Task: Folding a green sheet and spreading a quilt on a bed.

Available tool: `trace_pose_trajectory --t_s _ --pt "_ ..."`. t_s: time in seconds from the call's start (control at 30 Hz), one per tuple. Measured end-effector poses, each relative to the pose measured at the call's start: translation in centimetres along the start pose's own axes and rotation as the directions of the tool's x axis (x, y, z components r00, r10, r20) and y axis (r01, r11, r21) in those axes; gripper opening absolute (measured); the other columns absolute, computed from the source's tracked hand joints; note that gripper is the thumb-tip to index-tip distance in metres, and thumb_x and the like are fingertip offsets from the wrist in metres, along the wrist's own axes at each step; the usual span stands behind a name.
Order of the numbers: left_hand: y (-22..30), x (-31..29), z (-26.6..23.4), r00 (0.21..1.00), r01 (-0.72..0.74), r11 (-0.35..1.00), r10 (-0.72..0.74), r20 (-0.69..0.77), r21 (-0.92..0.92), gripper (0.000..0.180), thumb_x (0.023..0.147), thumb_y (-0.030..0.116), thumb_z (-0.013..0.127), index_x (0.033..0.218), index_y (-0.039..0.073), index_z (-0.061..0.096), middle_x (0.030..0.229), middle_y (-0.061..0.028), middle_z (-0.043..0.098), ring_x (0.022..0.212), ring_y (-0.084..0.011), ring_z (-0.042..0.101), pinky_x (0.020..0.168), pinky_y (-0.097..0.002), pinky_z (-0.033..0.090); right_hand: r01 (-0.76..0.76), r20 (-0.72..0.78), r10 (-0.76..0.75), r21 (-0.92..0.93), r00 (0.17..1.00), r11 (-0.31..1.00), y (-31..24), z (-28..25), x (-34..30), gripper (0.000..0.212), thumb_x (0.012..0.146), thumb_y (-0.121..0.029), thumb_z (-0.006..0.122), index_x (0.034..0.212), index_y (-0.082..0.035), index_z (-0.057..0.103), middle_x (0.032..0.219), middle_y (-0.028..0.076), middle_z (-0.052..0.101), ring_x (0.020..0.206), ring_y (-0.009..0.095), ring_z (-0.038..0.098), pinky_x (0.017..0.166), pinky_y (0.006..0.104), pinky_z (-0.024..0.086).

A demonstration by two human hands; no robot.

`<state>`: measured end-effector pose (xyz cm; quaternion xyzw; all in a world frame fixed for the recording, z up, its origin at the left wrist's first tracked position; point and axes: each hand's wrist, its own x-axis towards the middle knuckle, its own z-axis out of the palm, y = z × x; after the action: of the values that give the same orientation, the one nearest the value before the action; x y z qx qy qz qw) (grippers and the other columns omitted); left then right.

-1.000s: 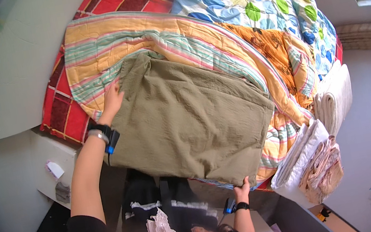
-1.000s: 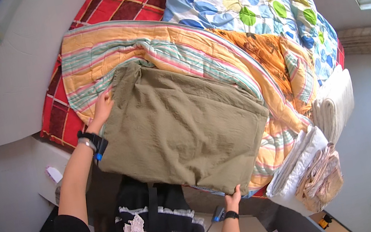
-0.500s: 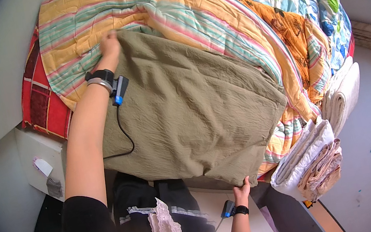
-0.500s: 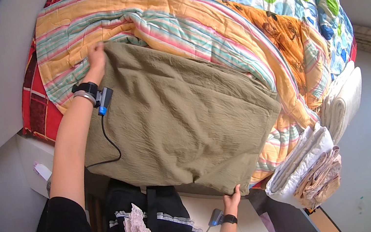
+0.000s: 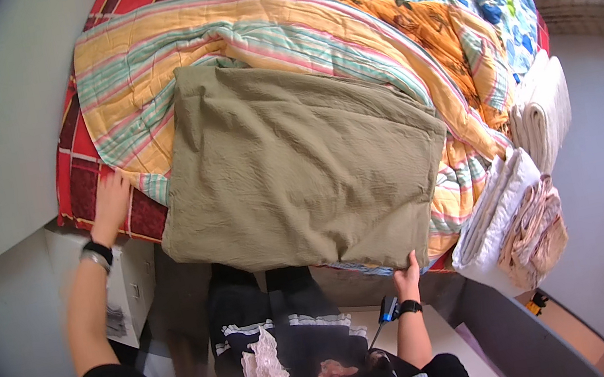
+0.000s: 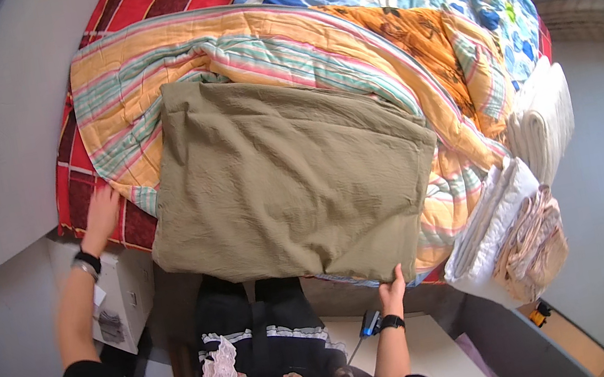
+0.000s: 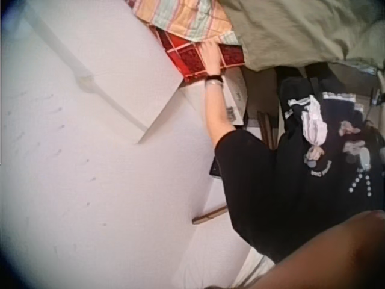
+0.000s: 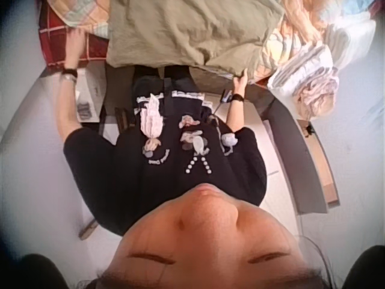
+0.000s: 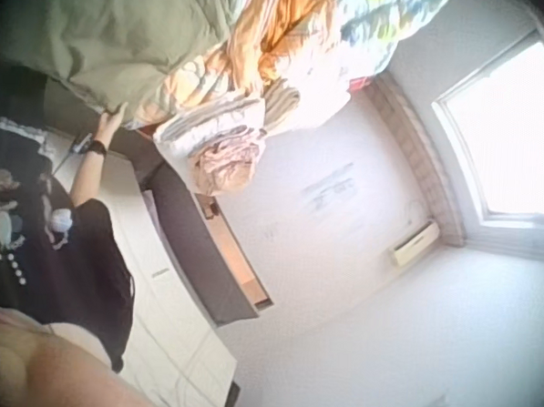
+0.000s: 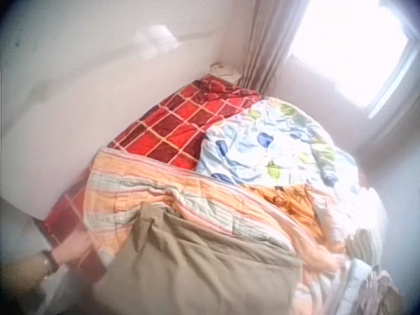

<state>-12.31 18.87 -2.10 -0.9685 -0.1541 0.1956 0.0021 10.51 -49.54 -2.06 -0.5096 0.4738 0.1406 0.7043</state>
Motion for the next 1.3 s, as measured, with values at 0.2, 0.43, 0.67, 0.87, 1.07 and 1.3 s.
trace_pose_trajectory --t_s 0.2,0.43,0.67,0.87,1.07,1.3 --pt "10.6 -7.5 11.1 0.670 0.683 0.025 -0.419 0.613 -0.730 0.057 0.079 0.041 0.057 0.112 -0.003 0.042 0.111 -0.0207 0.051 0.105 -0.0313 0.047 0.087 -0.0375 0.037 0.109 0.048 -0.110 0.034 0.993 0.993 -0.1 -1.4 1.0 0.041 0.084 -0.026 0.056 0.117 -0.006 0.045 0.116 0.007 0.051 0.106 0.022 0.047 0.092 0.0377 0.037" --pt "17.1 -9.6 13.9 0.396 0.526 -0.739 -0.226 0.890 -0.421 0.052 0.079 0.028 0.062 0.117 -0.002 0.043 0.113 -0.0115 0.052 0.105 -0.0241 0.049 0.088 -0.0348 0.038 0.168 0.025 -0.167 -0.205 0.986 0.964 -0.6 -0.3 -1.3 0.042 0.083 -0.027 0.057 0.119 -0.011 0.043 0.115 0.005 0.051 0.102 0.022 0.049 0.087 0.0392 0.040" --pt "12.8 -11.7 8.3 0.607 0.065 -0.649 -0.577 0.547 -0.758 0.059 0.066 -0.004 0.065 0.119 0.003 0.041 0.110 -0.0104 0.052 0.097 -0.0213 0.051 0.081 -0.0332 0.042 0.533 0.074 -0.668 -0.669 0.741 0.518 -1.3 9.0 -3.0 0.041 0.082 -0.024 0.055 0.109 0.006 0.049 0.107 0.015 0.056 0.094 0.026 0.053 0.081 0.0364 0.041" --pt "13.5 -12.5 0.6 0.874 -0.049 -0.586 -0.417 0.250 -0.809 0.057 0.078 -0.013 0.033 0.130 0.011 0.032 0.133 -0.0106 0.033 0.120 -0.0217 0.033 0.096 -0.0335 0.032 0.894 0.624 -0.735 -0.445 0.264 -0.057 8.8 25.7 -21.8 0.027 0.082 -0.003 0.047 0.106 0.008 0.050 0.104 0.026 0.053 0.097 0.037 0.051 0.085 0.0373 0.040" --pt "14.0 -11.9 -0.5 0.923 0.065 -0.680 -0.238 0.303 -0.730 0.058 0.076 -0.012 0.031 0.130 0.010 0.031 0.133 -0.0099 0.033 0.119 -0.0253 0.036 0.097 -0.0370 0.034 0.967 0.976 -0.186 0.069 -0.117 -0.246 24.6 26.7 -26.6 0.026 0.070 0.000 0.052 0.096 -0.001 0.051 0.108 0.015 0.055 0.099 0.030 0.052 0.087 0.0398 0.040" --pt "12.8 -12.6 2.0 0.857 0.245 -0.615 -0.225 0.464 -0.750 0.054 0.075 -0.010 0.032 0.123 0.014 0.035 0.123 -0.0093 0.041 0.110 -0.0232 0.043 0.084 -0.0424 0.042 0.951 0.947 0.110 -0.290 0.302 -0.109 30.6 25.8 -25.8 0.018 0.076 -0.014 0.055 0.090 -0.004 0.051 0.100 0.013 0.056 0.093 0.030 0.052 0.078 0.0389 0.041"
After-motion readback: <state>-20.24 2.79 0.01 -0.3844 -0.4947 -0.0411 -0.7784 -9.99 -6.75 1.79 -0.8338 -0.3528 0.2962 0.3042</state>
